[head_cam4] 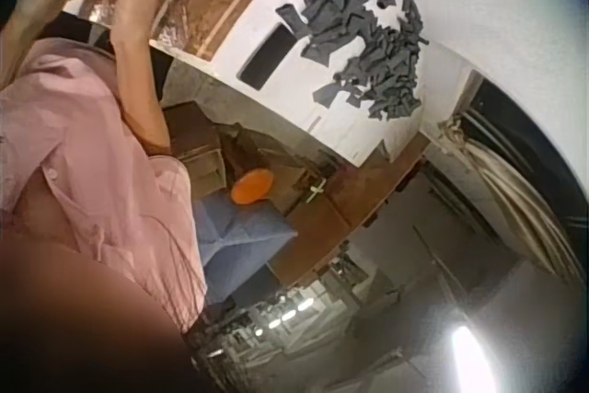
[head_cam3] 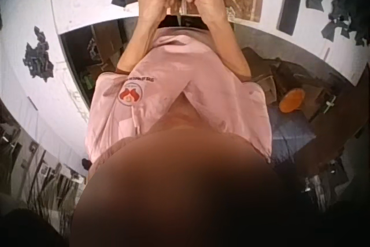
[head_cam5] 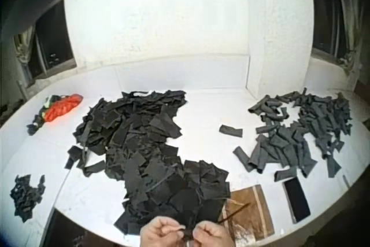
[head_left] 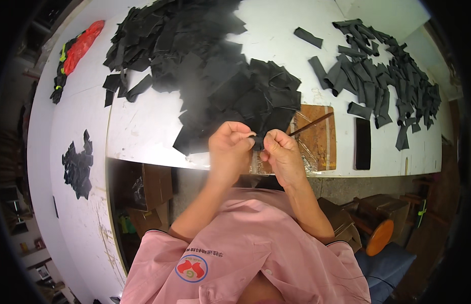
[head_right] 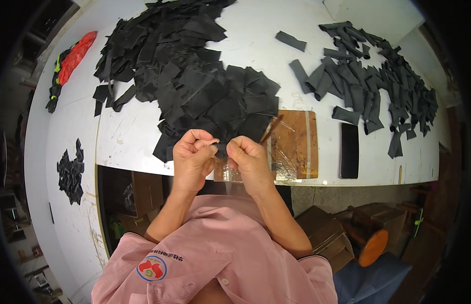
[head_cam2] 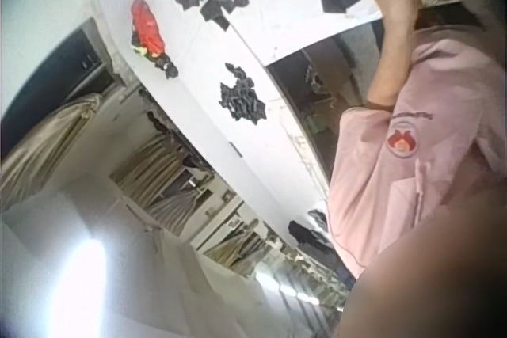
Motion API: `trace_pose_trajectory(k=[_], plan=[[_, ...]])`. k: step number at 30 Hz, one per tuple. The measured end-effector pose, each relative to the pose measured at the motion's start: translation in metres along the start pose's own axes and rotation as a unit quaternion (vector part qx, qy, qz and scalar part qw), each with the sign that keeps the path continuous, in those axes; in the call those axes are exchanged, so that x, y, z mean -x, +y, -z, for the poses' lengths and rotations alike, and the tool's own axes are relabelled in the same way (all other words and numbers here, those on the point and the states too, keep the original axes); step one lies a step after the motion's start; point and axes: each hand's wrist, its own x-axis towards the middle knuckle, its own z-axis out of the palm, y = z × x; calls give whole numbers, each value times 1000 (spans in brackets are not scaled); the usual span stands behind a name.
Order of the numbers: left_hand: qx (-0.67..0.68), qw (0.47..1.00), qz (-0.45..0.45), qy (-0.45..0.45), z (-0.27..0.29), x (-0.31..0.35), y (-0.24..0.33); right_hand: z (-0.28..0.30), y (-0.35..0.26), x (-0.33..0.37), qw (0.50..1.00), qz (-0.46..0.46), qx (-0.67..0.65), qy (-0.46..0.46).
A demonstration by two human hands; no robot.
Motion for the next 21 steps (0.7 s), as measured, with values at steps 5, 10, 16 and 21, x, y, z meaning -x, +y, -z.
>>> trace_pose_trajectory(k=[5,10,16,21], plan=[[279,879,190,-337,0,16,15,-9,-22,22,987,96,-116,-64],[-143,966,-50,-207,-37,31,30,0,-61,36,954,243,172,-17],[-147,954,-216,-145,-78,18,41,-12,-119,40,898,288,330,31],[322,849,183,-376,-78,-15,46,-2,-141,19,983,114,137,-35]])
